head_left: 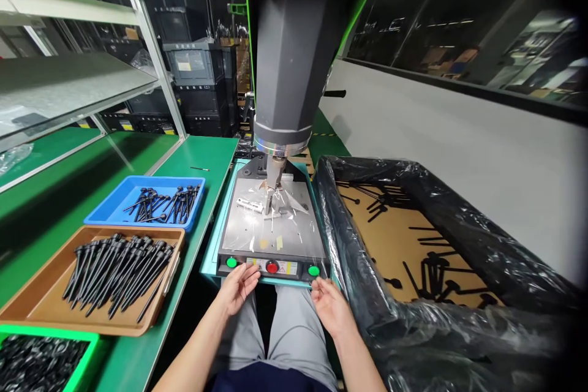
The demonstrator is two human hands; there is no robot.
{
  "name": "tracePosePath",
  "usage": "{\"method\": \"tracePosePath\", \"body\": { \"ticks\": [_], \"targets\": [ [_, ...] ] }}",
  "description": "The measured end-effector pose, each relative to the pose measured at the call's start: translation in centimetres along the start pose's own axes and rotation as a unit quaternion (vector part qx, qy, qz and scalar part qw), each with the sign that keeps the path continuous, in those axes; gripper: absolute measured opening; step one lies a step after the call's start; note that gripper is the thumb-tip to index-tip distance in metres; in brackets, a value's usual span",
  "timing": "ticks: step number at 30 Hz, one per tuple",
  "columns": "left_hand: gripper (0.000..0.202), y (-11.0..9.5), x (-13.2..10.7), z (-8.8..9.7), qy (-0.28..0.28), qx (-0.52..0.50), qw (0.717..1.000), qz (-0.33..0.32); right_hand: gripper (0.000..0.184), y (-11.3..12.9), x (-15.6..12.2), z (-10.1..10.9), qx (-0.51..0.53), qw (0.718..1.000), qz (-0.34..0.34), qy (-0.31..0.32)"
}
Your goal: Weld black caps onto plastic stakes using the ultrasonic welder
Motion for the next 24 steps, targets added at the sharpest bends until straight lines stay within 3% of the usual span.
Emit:
{"method": "tracePosePath", "body": {
  "ticks": [8,14,18,24],
  "targets": [
    [0.024,-2.9,0.0,1.7,-0.015,-0.099,0.992,-0.078,0.036,-0.4,-1.4,-1.5,0.040,0.998,-0.047,0.020],
    [0.026,-6.1,-1.8,3.9,-0.075,-0.036,0.981,-0.175,0.033,-0.5,-2.5,-0.8,0.049,0.997,-0.056,0.004],
    [0.036,-4.5,-4.0,5.6,-0.110,0.032,0.978,-0.174,0.035,-0.7,-3.6,1.4,0.035,0.998,-0.043,-0.016],
    [0.045,1.0,-7.2,8.8,-0.161,0.090,0.974,-0.131,0.043,-1.3,-6.6,5.7,0.014,0.998,-0.026,-0.058]
  ]
}}
Point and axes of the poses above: each hand's wrist, its own x-axis towards the middle knuckle, its own z-axis out of the back of the hand, y = z × x, the point moved 10 cm from there along x, towards the middle knuckle, and after that the axes turned 15 degrees about x, right-handed, at the moved point
